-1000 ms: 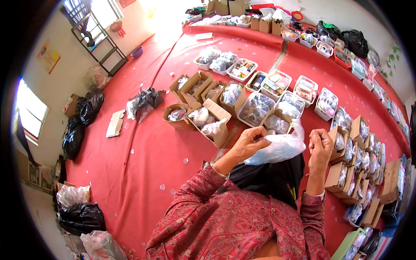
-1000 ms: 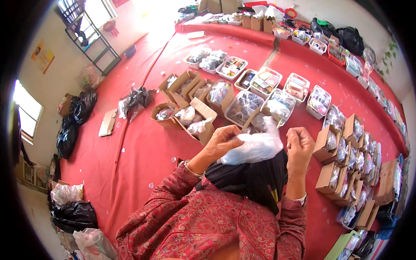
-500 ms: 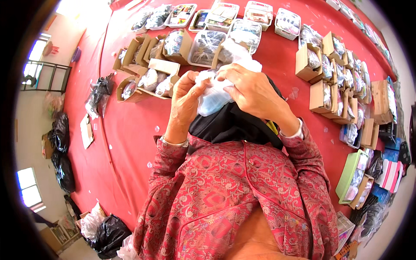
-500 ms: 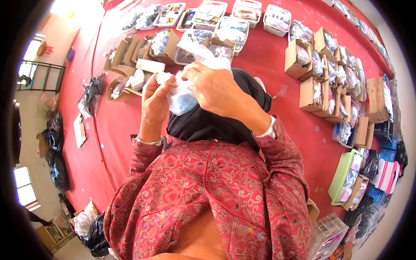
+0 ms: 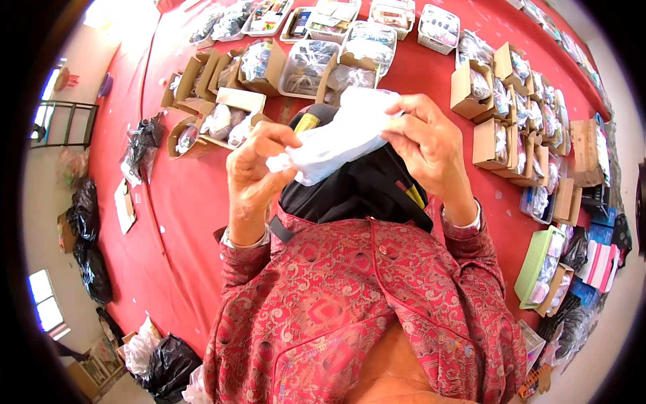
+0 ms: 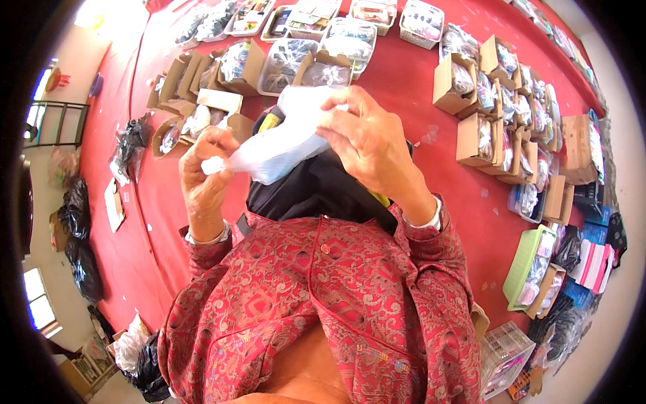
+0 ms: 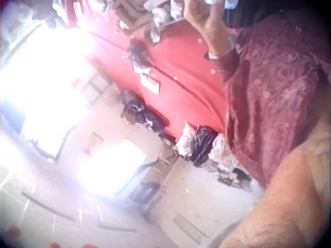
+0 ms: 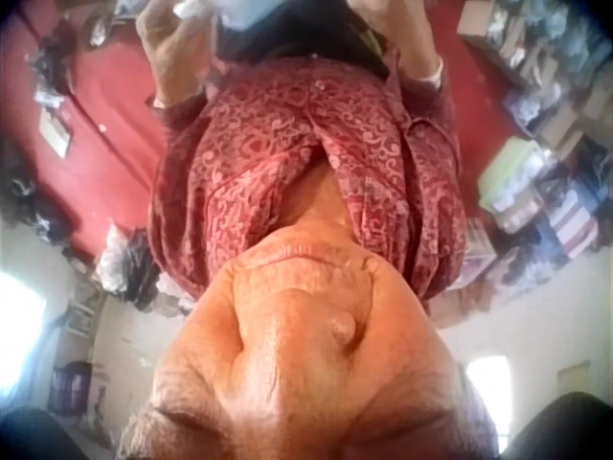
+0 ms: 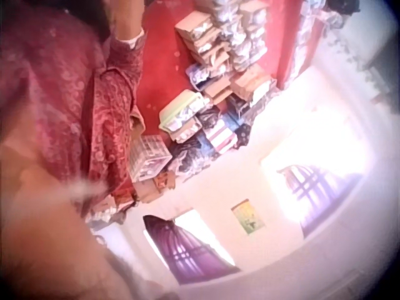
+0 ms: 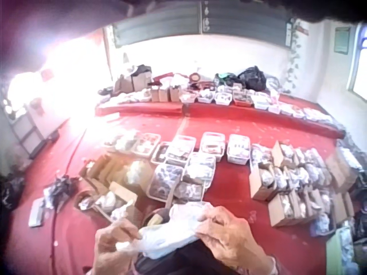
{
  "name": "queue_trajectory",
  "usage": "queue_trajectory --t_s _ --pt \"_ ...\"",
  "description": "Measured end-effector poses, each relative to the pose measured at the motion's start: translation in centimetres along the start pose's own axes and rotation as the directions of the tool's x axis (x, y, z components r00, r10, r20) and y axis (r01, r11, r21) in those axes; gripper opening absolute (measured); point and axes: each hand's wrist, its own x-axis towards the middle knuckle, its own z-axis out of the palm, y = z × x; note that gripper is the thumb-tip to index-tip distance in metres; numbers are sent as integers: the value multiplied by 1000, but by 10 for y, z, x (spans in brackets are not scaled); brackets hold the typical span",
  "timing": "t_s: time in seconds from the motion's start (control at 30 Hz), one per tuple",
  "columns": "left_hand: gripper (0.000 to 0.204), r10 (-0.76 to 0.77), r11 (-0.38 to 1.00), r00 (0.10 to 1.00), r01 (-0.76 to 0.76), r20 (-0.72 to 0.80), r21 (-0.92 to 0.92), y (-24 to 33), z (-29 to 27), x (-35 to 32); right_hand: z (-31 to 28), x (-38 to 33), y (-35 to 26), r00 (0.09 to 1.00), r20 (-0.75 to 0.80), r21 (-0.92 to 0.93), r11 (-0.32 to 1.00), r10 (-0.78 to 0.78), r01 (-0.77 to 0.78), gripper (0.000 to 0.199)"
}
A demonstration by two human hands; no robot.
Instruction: The person sits on the floor and packs small items from plastic bags into cardboard boxes. They open bags, remove contents, and place them into boxes arranged on the floor.
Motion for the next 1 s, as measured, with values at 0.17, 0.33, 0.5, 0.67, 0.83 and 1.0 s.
queue_trajectory --t_s 0.17,0.33,0.5,0.67,0.83,1.0 --pt "10 -81 997 996 81 46 -11 15 1 -5 -8 -15 0 1000 8 -44 999 -15 15 8" --pt "14 -60 992 992 46 115 119 19 2 -5 -10 -13 -15 974 50 105 971 -221 214 12" --pt "16 -68 990 991 52 117 133 24 2 -6 26 -17 -20 865 465 -82 964 -188 253 20" --pt "17 -171 973 971 139 169 187 32 -8 -11 24 -22 -11 865 502 -128 988 -10 86 24" --pt "15 -369 929 916 359 160 91 40 -1 -14 16 -15 -11 874 437 -336 940 211 -59 34" --pt "15 -277 911 891 124 360 394 41 -9 -9 12 -11 -10 847 412 -535 842 336 -74 54"
